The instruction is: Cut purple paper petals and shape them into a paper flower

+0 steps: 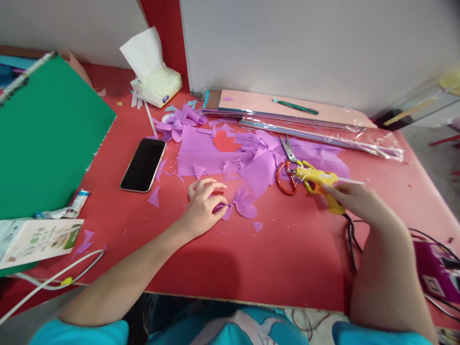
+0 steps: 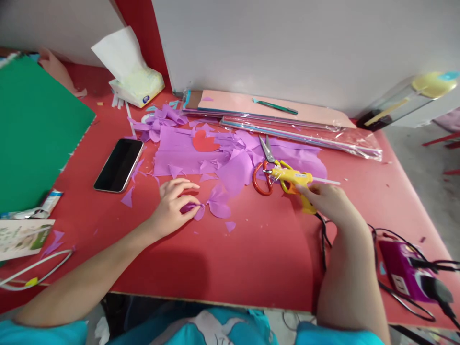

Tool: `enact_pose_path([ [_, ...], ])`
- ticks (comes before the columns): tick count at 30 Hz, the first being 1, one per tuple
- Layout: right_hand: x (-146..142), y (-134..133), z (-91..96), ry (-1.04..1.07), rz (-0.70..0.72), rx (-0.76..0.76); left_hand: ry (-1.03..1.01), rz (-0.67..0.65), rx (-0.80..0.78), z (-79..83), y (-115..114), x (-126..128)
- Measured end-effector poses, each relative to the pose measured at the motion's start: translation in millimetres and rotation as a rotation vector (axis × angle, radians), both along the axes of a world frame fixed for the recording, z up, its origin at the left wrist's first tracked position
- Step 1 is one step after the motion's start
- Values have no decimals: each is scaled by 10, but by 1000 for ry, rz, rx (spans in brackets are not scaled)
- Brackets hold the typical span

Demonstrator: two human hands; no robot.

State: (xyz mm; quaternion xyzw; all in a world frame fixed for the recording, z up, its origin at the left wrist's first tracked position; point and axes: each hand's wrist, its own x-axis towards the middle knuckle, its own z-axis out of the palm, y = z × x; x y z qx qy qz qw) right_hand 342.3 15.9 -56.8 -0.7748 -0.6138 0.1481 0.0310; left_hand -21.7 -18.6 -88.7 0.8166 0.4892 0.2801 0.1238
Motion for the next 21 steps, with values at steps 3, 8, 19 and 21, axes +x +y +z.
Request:
enact_pose_path([
  [3,-170,-46,148,-243,-61,64,28,-7,-46,6,3,-6],
  [8,-887,-133,261,128,537,485,57,-25,-97,4,10,-21],
  [19,-1745,9,-60,196,912,239,65,-35,-101,-1,15,-21],
  [21,-1772,53,-60,190,920,193,68,-33,-103,1,13,-18],
])
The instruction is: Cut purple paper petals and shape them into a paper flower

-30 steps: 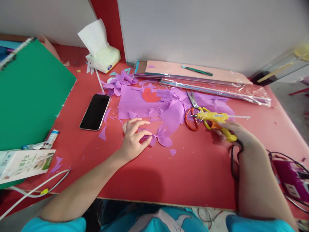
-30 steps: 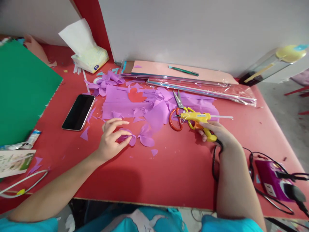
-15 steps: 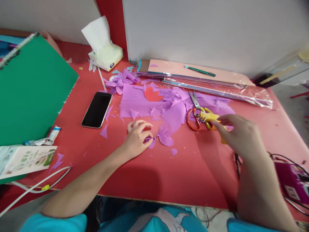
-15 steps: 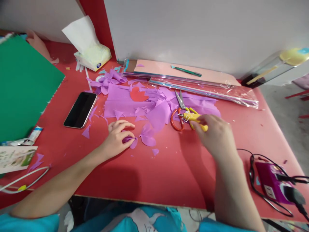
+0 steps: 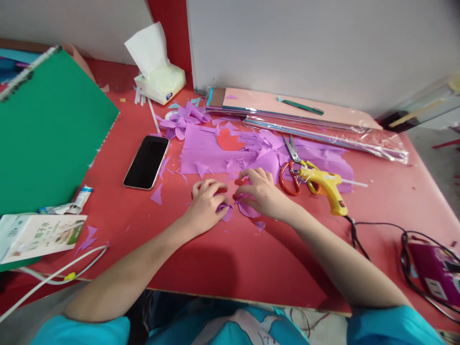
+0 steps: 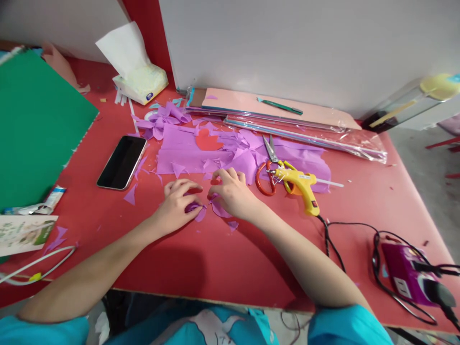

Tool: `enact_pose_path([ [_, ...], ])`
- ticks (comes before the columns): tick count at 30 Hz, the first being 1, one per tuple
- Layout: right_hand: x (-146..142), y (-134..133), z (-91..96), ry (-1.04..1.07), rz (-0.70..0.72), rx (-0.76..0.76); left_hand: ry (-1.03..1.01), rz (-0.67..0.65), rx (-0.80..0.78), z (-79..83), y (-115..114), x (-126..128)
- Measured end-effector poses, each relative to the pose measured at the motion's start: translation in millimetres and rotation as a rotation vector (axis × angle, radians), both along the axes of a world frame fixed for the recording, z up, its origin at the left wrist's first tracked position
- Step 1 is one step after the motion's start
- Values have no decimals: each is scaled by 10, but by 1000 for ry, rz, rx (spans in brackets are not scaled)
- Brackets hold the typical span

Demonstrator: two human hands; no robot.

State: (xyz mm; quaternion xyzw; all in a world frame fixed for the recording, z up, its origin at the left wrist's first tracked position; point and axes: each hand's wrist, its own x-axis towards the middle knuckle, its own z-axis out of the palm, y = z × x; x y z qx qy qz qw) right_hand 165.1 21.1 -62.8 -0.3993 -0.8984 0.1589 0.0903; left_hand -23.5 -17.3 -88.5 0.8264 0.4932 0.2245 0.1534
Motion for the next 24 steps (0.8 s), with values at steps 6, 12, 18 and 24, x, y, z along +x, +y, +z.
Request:
enact_pose_path([
  [6,-53,29,-1,-27,15,-58,-1,8,-8,-1,-4,12],
  [12,-28,-12,-62,-13,40,17,-9,17,-29,4,-9,11],
  [18,31,-91,-171,47,131,171,-20,13,-43,-13,-9,14],
  [24,79,-151,-235,104,223,254,-27,-47,-59,-20,-17,5],
])
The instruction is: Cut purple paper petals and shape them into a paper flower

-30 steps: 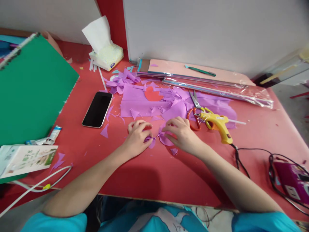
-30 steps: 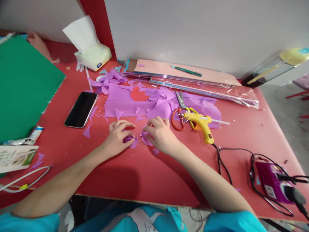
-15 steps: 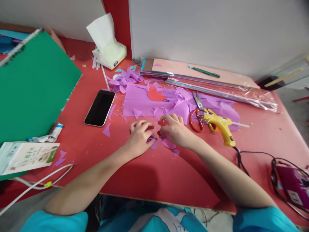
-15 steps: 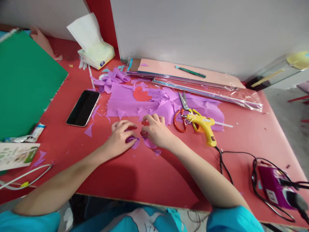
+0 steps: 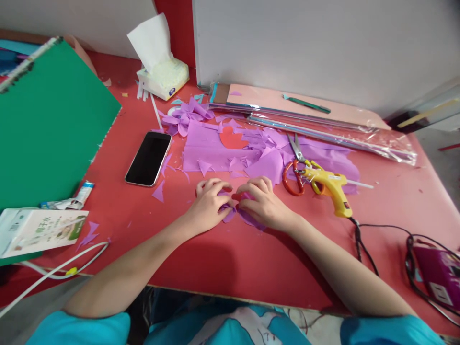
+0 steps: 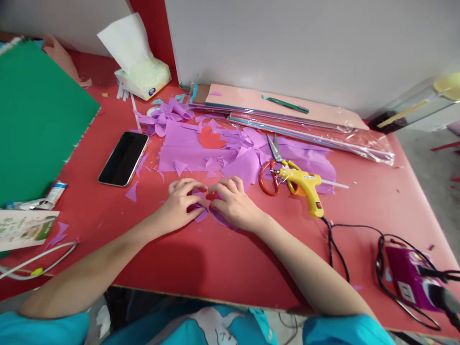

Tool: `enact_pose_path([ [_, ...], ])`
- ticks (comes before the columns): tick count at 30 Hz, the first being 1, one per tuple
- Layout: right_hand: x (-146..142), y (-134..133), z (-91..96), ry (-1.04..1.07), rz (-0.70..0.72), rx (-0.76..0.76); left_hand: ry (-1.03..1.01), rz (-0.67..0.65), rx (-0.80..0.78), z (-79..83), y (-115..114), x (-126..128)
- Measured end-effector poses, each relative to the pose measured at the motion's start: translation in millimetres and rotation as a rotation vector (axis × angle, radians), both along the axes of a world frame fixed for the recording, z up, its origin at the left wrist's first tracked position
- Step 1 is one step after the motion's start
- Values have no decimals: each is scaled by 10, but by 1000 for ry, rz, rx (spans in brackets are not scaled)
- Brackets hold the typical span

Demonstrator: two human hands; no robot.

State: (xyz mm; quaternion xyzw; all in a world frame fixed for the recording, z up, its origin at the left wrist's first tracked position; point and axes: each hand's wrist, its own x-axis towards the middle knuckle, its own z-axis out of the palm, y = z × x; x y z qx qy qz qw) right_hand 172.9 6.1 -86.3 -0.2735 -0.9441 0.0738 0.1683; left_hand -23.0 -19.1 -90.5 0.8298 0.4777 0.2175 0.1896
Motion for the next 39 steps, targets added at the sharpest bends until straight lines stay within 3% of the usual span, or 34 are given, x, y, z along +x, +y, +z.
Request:
enact_pose_path([
  [39,-62,-10,-4,87,30,-59,66,-11,83,44,-68,63],
])
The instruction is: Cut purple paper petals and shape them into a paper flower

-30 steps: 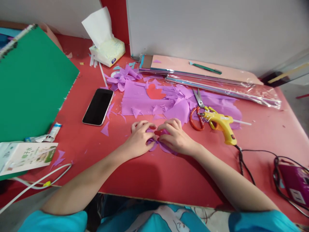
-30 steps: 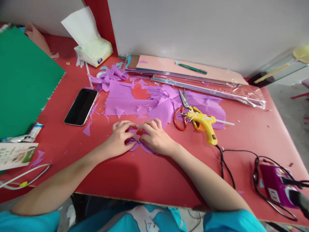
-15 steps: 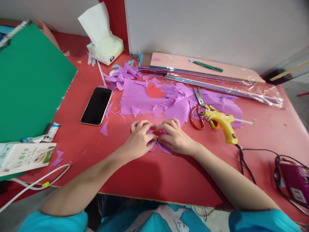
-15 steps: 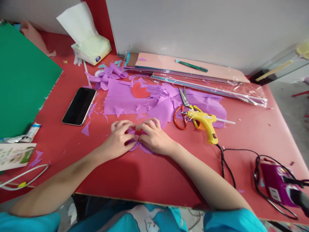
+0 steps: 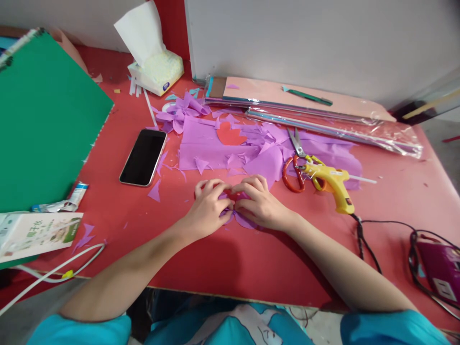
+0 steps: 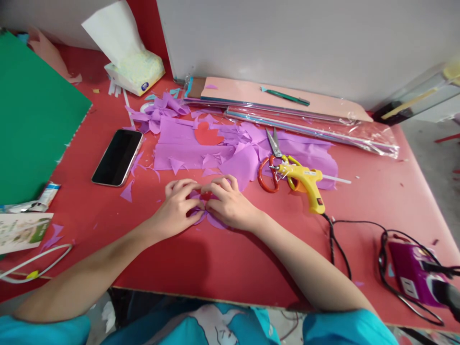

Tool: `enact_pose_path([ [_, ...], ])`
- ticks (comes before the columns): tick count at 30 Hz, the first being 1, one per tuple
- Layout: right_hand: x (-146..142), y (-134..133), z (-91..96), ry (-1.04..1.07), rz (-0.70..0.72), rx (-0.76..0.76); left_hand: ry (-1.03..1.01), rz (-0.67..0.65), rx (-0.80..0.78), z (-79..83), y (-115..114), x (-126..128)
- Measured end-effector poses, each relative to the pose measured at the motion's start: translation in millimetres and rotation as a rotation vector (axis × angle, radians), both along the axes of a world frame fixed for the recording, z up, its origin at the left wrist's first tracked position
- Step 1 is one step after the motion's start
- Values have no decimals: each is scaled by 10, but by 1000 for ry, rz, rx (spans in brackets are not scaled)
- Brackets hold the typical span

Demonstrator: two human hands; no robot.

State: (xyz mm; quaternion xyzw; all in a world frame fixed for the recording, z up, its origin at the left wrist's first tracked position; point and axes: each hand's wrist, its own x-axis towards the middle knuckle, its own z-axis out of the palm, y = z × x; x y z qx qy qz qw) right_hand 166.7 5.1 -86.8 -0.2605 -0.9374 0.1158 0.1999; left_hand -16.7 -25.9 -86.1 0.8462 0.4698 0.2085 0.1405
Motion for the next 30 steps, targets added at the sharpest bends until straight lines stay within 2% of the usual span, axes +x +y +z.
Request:
enact_pose_path([
  [17,18,-4,-52,-18,-43,30,-14,27,-27,-29,-8,9],
  [30,20,-51,9,-32,-70,-4,-13,37,-35,-36,-6,4],
])
